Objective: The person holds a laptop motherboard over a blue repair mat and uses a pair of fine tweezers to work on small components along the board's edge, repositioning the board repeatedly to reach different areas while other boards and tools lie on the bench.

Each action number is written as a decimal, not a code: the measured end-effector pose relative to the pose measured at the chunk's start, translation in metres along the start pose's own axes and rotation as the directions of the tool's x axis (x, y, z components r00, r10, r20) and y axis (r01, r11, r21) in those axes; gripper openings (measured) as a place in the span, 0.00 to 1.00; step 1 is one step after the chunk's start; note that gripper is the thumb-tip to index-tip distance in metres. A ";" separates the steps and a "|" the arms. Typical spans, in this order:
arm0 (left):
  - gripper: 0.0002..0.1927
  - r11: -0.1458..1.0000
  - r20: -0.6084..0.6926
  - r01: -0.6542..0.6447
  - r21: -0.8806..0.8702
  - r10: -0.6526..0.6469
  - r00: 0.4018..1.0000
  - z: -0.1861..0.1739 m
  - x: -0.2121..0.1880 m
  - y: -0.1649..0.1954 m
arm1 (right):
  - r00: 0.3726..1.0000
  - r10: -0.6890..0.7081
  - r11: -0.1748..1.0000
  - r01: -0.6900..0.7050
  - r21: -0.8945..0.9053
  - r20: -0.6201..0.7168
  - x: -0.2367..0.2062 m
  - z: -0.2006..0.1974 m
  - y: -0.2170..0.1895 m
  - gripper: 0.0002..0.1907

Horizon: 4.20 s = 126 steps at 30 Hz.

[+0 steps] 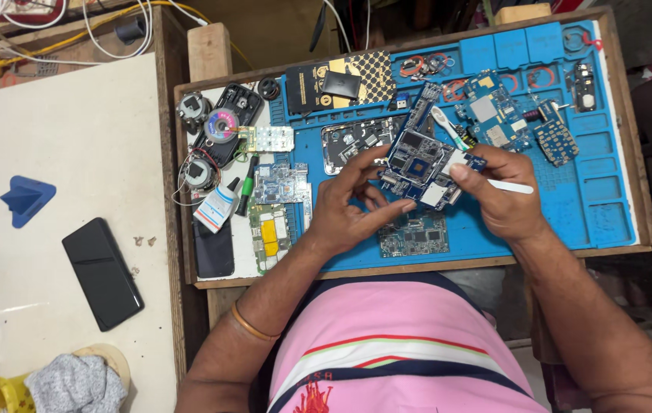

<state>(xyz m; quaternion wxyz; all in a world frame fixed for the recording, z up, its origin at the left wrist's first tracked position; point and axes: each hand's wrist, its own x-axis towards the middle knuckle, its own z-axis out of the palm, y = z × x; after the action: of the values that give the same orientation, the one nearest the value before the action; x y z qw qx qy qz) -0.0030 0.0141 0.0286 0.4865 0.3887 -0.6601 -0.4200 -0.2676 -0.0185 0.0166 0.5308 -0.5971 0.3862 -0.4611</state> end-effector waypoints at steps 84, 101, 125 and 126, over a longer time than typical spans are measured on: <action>0.16 0.799 -0.191 0.104 -0.592 -0.264 0.945 -0.004 0.013 -0.028 | 0.996 -0.081 0.994 0.084 -0.073 0.035 0.003 0.004 -0.012 0.15; 0.42 0.999 -0.095 0.006 0.052 -0.001 0.995 -0.004 0.009 0.011 | 0.997 0.015 0.999 -0.012 -0.029 0.079 0.000 0.004 -0.008 0.08; 0.53 0.945 -0.136 -0.030 0.326 0.078 0.988 -0.001 0.006 0.002 | 0.999 -0.039 0.989 0.036 -0.142 -0.019 0.002 0.008 -0.010 0.08; 0.53 0.952 -0.125 -0.025 0.305 0.067 0.990 -0.001 0.006 0.001 | 0.999 -0.032 0.988 0.027 -0.150 -0.031 0.001 0.009 -0.009 0.08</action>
<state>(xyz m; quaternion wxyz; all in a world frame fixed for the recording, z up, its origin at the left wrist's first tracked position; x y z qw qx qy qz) -0.0031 0.0088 0.0313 0.4741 0.4706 -0.6914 -0.2753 -0.2586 -0.0160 0.0258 0.4712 -0.6329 0.4198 -0.4486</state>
